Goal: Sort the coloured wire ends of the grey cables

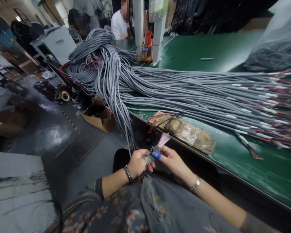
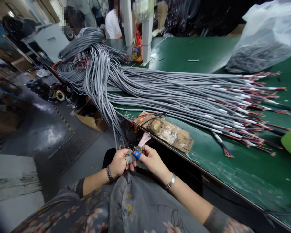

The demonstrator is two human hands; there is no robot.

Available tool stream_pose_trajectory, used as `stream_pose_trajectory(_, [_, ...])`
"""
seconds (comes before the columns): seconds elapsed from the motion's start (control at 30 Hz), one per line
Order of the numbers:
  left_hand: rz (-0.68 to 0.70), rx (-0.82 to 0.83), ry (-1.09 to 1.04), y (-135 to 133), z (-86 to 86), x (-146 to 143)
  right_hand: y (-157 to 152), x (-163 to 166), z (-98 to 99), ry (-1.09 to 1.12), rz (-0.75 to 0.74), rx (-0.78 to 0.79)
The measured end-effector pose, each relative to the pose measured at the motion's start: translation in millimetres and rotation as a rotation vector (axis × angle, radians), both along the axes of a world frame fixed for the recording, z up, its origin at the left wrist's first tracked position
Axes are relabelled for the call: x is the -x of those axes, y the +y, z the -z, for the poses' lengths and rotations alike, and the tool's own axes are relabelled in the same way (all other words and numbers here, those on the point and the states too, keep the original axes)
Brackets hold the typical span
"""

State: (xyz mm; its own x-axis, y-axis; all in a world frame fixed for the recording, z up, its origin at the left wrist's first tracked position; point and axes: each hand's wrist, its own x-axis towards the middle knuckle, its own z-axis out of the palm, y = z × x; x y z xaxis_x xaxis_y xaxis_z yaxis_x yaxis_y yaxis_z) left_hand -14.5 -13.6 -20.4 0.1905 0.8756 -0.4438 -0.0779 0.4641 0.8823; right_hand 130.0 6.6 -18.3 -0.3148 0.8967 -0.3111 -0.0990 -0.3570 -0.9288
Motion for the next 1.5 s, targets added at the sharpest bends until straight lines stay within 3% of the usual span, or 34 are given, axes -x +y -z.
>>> stream_pose_trajectory(0.2, [0.043,0.020,0.027,1.4,-3.4,-0.8,-1.6,0.6,2.6,-0.014,0.037,0.000])
stream_pose_trajectory(0.57, [-0.083,0.024,0.013,5.2,-4.6,-3.4,-6.2,4.5,6.1,0.092,0.158,0.110])
stream_pose_trajectory(0.87, [-0.026,-0.081,0.096,2.1,-1.1,-0.6,-4.3,3.6,1.4,-0.023,0.038,-0.025])
stream_pose_trajectory(1.13, [-0.023,-0.095,0.148,1.2,-0.9,-1.4,-1.6,3.4,3.0,-0.121,0.043,-0.109])
stream_pose_trajectory(1.5, [-0.086,0.018,-0.036,4.0,2.0,-3.5,-8.8,7.6,9.7,0.080,0.183,0.057])
